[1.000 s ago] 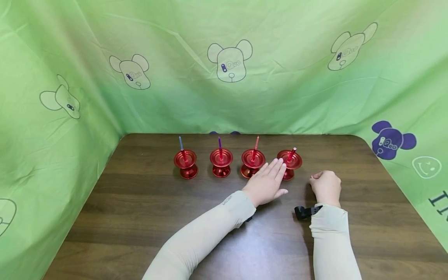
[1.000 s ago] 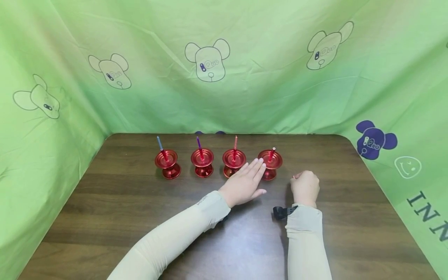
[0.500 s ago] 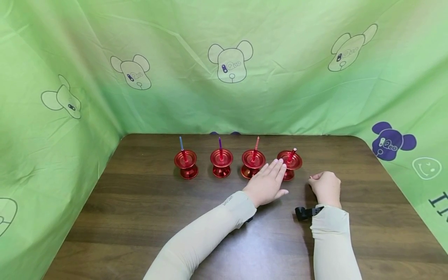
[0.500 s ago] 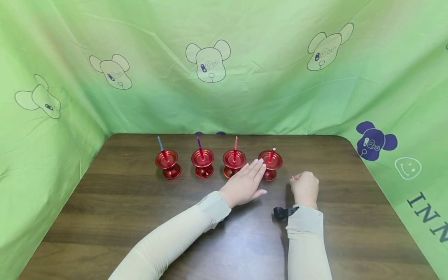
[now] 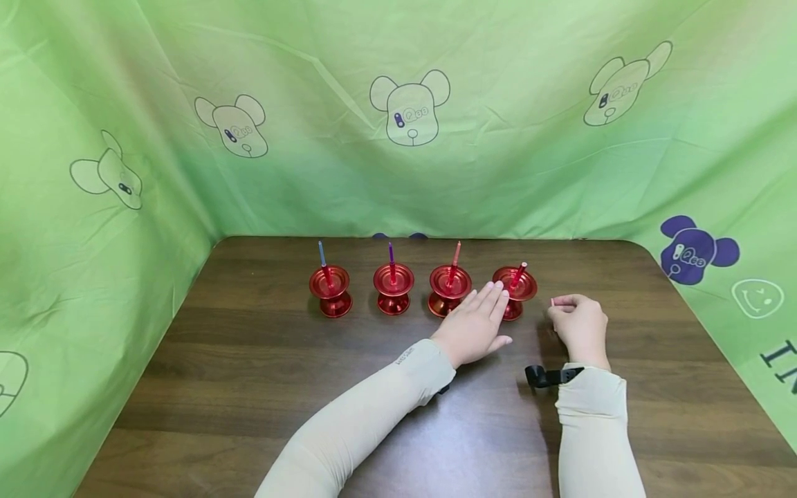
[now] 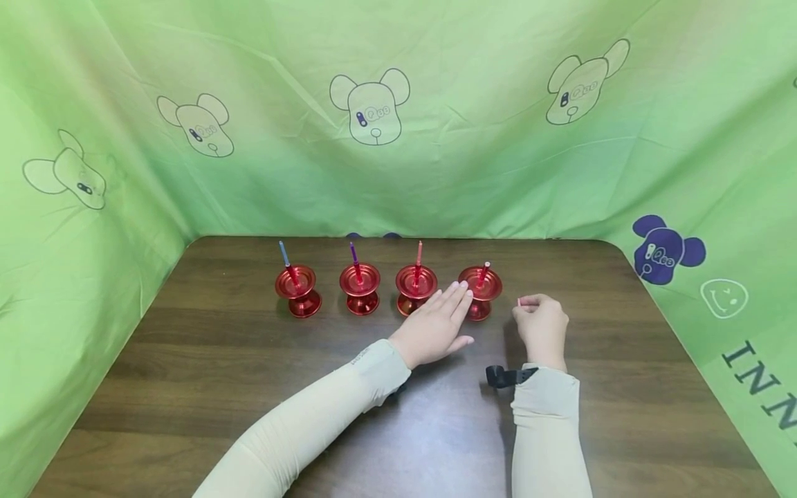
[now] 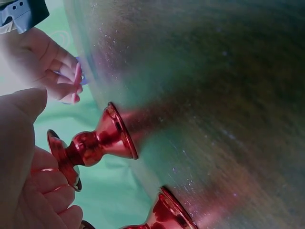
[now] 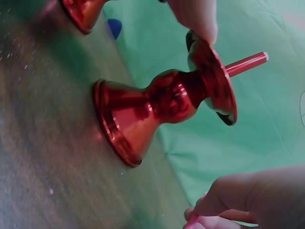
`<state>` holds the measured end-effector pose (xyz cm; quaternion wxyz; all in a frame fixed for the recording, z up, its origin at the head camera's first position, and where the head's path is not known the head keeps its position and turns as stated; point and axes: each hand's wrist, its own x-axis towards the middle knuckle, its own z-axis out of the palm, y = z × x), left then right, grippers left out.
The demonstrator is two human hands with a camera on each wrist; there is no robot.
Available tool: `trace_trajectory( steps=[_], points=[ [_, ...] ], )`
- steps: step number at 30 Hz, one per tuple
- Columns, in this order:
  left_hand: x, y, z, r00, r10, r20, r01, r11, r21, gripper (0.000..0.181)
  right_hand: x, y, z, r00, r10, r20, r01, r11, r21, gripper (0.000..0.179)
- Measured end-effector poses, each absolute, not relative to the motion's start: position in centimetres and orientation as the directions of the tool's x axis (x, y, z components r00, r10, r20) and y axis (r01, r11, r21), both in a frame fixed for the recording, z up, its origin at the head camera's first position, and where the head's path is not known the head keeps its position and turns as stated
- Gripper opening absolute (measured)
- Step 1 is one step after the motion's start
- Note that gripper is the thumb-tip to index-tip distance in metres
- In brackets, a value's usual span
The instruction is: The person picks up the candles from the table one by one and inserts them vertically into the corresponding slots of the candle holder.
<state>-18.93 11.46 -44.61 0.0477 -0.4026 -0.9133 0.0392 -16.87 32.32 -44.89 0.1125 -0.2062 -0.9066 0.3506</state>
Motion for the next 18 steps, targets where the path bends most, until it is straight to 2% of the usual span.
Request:
trace_trajectory(
  steps=[6, 10, 14, 18],
  points=[
    [-18.9, 11.4, -44.5, -0.675, 0.736, 0.043, 0.729, 0.675, -0.117, 0.076, -16.8, 32.2, -44.0, -0.870, 0.487, 0.077, 0.280, 0.617, -0.735, 0.031],
    [-18.8, 11.4, -44.3, -0.675, 0.736, 0.044, 0.727, 0.675, -0.126, 0.076, -16.7, 32.1, -43.6, -0.870, 0.490, 0.053, 0.250, 0.531, -0.810, 0.029],
    [-18.7, 11.3, -44.2, -0.674, 0.738, 0.046, 0.729, 0.673, -0.125, 0.076, -16.8, 32.1, -43.5, -0.877, 0.480, 0.017, 0.192, 0.382, -0.904, 0.026],
    [-18.7, 11.3, -44.1, -0.673, 0.739, 0.044, 0.730, 0.672, -0.121, 0.076, -16.9, 31.9, -43.2, -0.870, 0.493, -0.002, 0.107, 0.185, -0.977, 0.009]
  ],
)
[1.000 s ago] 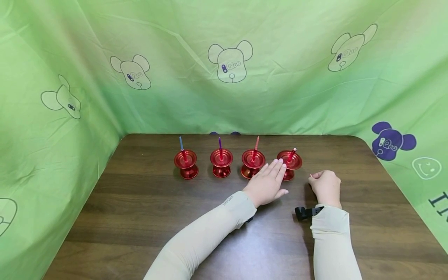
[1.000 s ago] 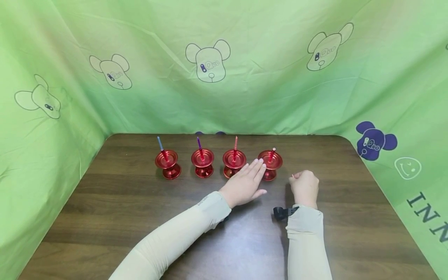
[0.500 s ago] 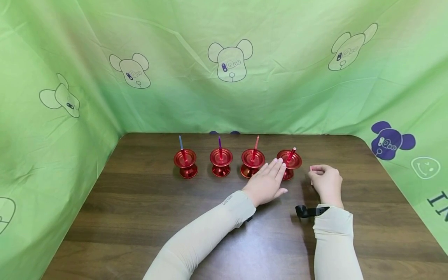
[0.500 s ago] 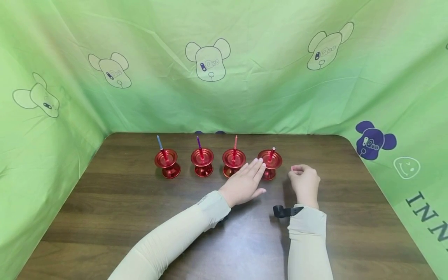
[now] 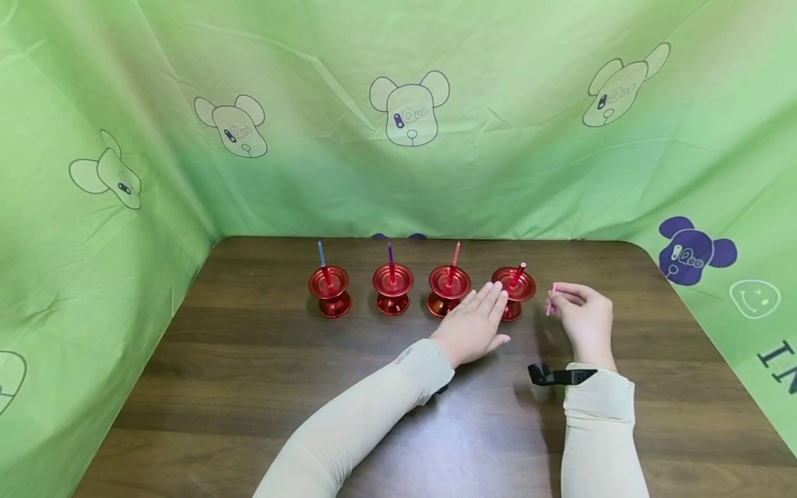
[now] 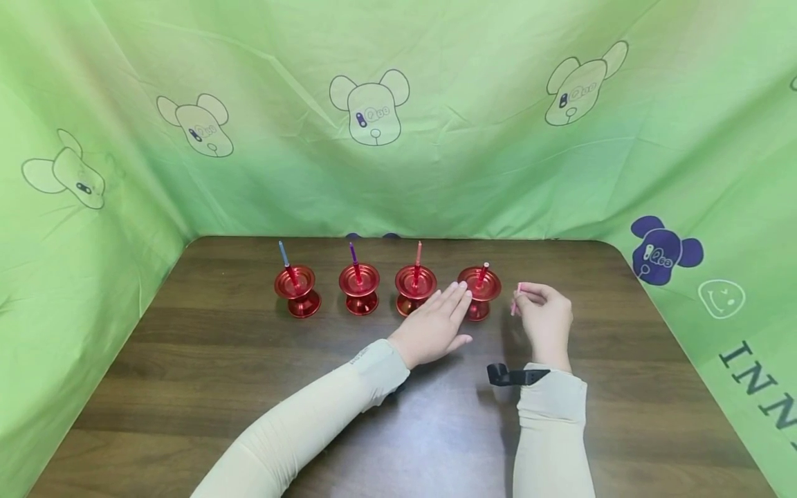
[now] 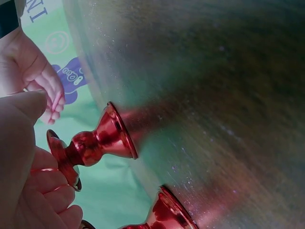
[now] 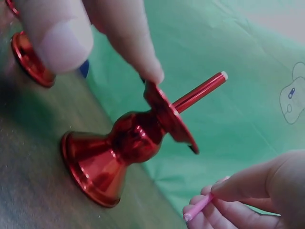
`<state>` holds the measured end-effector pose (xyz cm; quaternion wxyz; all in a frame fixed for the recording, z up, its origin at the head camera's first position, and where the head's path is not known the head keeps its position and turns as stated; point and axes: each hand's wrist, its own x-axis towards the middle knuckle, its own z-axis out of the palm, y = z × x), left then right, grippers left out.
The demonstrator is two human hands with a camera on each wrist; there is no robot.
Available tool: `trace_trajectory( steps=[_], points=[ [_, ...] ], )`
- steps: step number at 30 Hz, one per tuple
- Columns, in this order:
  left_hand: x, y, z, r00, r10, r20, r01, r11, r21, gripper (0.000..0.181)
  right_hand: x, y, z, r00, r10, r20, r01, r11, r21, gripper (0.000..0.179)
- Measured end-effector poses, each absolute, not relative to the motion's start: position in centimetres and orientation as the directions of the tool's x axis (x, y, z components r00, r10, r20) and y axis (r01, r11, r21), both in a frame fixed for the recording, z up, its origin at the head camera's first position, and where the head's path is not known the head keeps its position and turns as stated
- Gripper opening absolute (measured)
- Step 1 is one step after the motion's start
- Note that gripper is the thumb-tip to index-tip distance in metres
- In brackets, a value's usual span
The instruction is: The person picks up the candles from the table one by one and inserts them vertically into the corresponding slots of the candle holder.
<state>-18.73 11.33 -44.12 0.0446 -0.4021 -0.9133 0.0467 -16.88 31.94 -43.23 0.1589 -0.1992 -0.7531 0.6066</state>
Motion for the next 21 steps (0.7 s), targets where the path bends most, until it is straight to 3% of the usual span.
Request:
trace_trajectory(
  steps=[5, 11, 21],
  points=[
    [-18.8, 11.3, -44.2, -0.671, 0.740, 0.044, 0.732, 0.671, -0.121, 0.076, -16.9, 31.3, -42.5, -0.852, 0.523, -0.032, 0.017, -0.033, -0.999, 0.026],
    [-18.9, 11.4, -44.5, -0.670, 0.741, 0.044, 0.733, 0.670, -0.115, 0.077, -16.8, 30.4, -41.7, -0.837, 0.544, -0.056, -0.051, -0.181, -0.982, 0.025],
    [-18.9, 11.2, -44.4, -0.667, 0.744, 0.039, 0.736, 0.665, -0.128, 0.077, -17.4, 29.6, -42.3, -0.789, 0.605, 0.109, -0.298, -0.221, -0.929, 0.018]
  ],
)
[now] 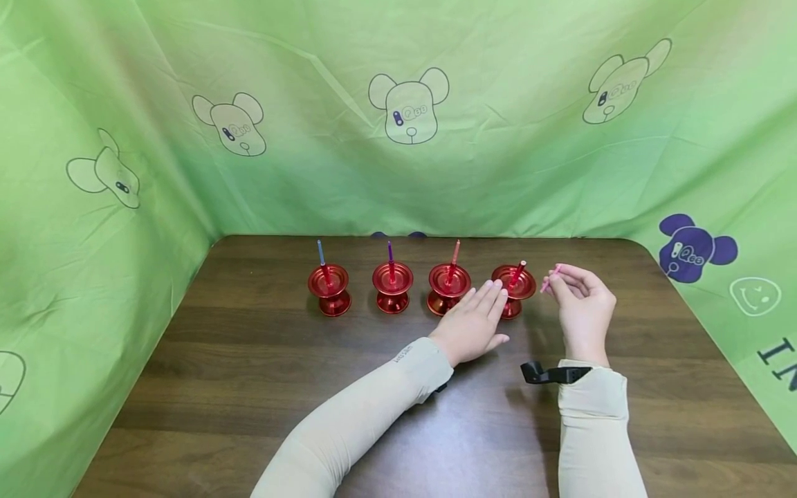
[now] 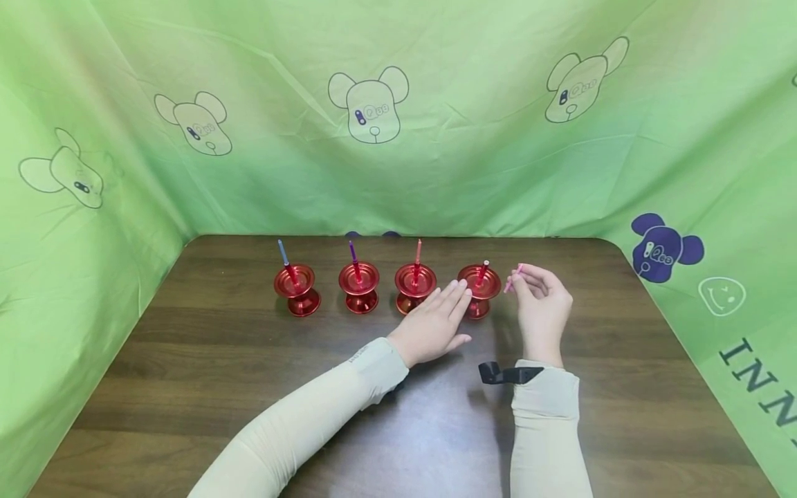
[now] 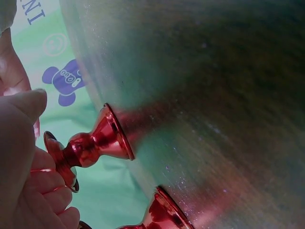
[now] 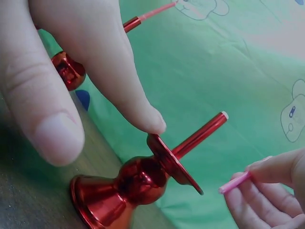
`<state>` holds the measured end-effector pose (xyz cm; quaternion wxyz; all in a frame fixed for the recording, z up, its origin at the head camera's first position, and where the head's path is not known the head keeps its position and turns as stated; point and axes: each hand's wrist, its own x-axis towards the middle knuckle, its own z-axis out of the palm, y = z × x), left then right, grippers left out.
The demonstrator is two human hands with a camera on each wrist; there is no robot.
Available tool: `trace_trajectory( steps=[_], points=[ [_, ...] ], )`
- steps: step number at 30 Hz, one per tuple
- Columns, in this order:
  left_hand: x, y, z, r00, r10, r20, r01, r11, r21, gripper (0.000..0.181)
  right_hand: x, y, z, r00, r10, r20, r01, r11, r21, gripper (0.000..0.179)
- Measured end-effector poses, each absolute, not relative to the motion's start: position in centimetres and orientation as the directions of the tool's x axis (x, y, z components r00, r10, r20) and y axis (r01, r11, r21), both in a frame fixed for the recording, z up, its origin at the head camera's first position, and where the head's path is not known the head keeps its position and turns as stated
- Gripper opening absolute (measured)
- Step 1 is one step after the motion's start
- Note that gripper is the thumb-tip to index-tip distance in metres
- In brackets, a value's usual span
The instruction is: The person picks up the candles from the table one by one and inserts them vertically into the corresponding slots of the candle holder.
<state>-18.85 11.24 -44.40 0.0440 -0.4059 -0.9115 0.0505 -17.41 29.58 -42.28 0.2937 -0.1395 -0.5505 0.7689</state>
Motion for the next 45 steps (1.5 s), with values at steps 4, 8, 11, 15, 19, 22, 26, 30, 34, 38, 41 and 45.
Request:
trace_trajectory(
  steps=[4, 8, 11, 15, 19, 22, 26, 30, 34, 38, 41, 45],
  points=[
    [-18.9, 11.2, -44.4, -0.668, 0.743, 0.042, 0.734, 0.667, -0.125, 0.075, -17.5, 29.1, -42.2, -0.773, 0.611, 0.170, -0.359, -0.200, -0.912, 0.019],
    [-18.9, 11.0, -44.6, -0.670, 0.741, 0.046, 0.734, 0.670, -0.116, 0.076, -17.7, 28.6, -42.2, -0.761, 0.604, 0.237, -0.414, -0.170, -0.894, 0.024],
    [-18.9, 11.0, -44.7, -0.666, 0.744, 0.053, 0.736, 0.667, -0.118, 0.076, -17.7, 28.2, -42.2, -0.749, 0.602, 0.276, -0.445, -0.148, -0.883, 0.027],
    [-18.8, 11.0, -44.8, -0.660, 0.749, 0.059, 0.738, 0.661, -0.134, 0.075, -17.6, 27.8, -42.2, -0.728, 0.606, 0.321, -0.494, -0.138, -0.859, 0.026],
    [-18.8, 11.1, -44.9, -0.660, 0.748, 0.068, 0.736, 0.662, -0.145, 0.073, -17.7, 27.4, -42.0, -0.696, 0.610, 0.378, -0.564, -0.140, -0.814, 0.026],
    [-18.9, 11.1, -44.9, -0.661, 0.747, 0.073, 0.733, 0.664, -0.148, 0.072, -17.7, 27.2, -41.7, -0.676, 0.616, 0.405, -0.601, -0.143, -0.787, 0.027],
    [-19.0, 11.2, -44.9, -0.659, 0.748, 0.076, 0.734, 0.662, -0.154, 0.070, -17.8, 27.1, -41.7, -0.667, 0.620, 0.413, -0.617, -0.149, -0.773, 0.026],
    [-19.0, 11.2, -44.9, -0.657, 0.749, 0.081, 0.734, 0.660, -0.160, 0.068, -18.1, 27.0, -41.9, -0.652, 0.626, 0.427, -0.626, -0.126, -0.770, 0.024],
    [-18.8, 11.2, -44.8, -0.658, 0.748, 0.083, 0.731, 0.661, -0.169, 0.067, -18.7, 26.9, -41.8, -0.643, 0.622, 0.447, -0.644, -0.123, -0.755, 0.023],
    [-18.8, 11.2, -44.6, -0.661, 0.746, 0.078, 0.728, 0.663, -0.172, 0.067, -19.2, 26.9, -41.7, -0.651, 0.604, 0.460, -0.647, -0.124, -0.752, 0.023],
    [-18.8, 11.2, -44.6, -0.661, 0.746, 0.078, 0.728, 0.663, -0.173, 0.067, -19.5, 26.9, -41.7, -0.654, 0.593, 0.470, -0.642, -0.108, -0.759, 0.022],
    [-18.8, 11.2, -44.5, -0.660, 0.747, 0.080, 0.727, 0.662, -0.180, 0.067, -19.7, 27.0, -41.7, -0.657, 0.582, 0.480, -0.626, -0.067, -0.777, 0.020]
  ],
)
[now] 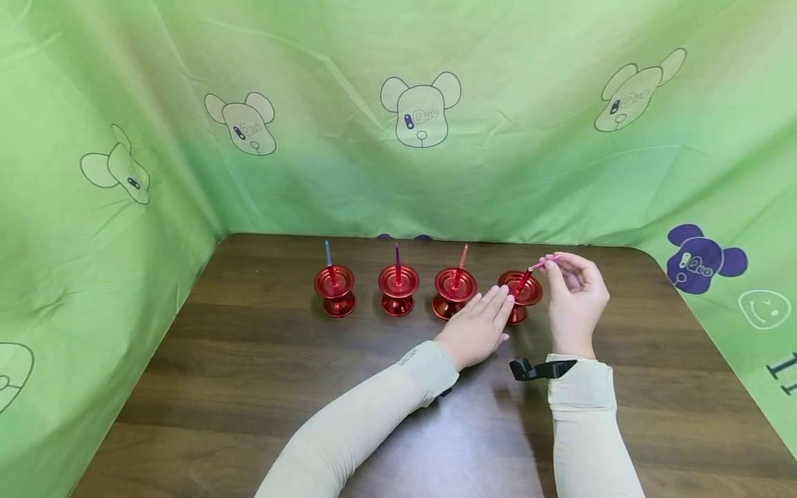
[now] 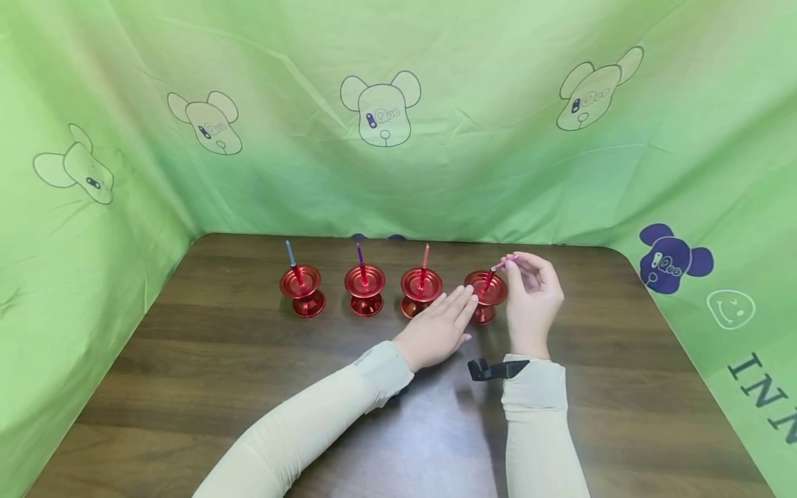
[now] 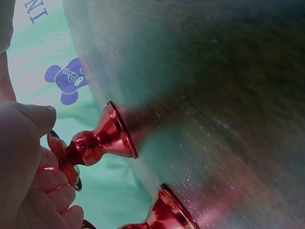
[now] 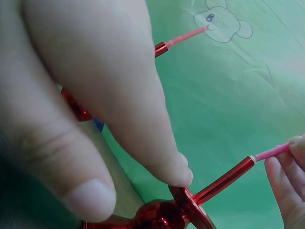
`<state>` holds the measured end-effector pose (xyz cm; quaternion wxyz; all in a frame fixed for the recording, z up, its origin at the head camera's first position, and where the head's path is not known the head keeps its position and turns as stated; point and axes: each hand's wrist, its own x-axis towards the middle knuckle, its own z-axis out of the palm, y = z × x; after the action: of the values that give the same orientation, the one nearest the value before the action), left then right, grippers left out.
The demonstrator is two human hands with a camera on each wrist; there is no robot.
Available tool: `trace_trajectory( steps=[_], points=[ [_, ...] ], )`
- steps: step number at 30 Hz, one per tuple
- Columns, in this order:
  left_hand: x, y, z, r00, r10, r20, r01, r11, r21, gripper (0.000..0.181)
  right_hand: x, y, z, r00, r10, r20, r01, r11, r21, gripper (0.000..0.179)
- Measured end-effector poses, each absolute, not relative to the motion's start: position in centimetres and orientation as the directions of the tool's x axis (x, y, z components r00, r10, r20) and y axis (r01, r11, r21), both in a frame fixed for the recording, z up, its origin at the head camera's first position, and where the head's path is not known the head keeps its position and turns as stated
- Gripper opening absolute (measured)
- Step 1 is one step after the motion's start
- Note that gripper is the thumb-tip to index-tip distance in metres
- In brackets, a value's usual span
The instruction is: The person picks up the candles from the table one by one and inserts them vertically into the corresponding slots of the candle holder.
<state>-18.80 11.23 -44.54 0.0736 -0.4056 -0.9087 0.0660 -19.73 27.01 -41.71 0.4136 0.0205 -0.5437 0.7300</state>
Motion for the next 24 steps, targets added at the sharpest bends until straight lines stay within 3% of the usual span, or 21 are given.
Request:
trace_trajectory(
  steps=[10, 19, 24],
  points=[
    [-18.9, 11.3, -44.6, -0.664, 0.744, 0.077, 0.725, 0.665, -0.178, 0.067, -19.8, 27.3, -41.0, -0.670, 0.522, 0.527, -0.537, 0.150, -0.830, 0.019],
    [-19.1, 11.4, -44.9, -0.657, 0.749, 0.088, 0.724, 0.659, -0.202, 0.065, -19.8, 27.6, -39.7, -0.720, 0.378, 0.582, -0.357, 0.517, -0.778, 0.017],
    [-19.0, 11.4, -44.8, -0.657, 0.748, 0.089, 0.724, 0.660, -0.199, 0.063, -20.0, 27.6, -39.0, -0.760, 0.344, 0.551, -0.304, 0.561, -0.770, 0.017]
  ],
)
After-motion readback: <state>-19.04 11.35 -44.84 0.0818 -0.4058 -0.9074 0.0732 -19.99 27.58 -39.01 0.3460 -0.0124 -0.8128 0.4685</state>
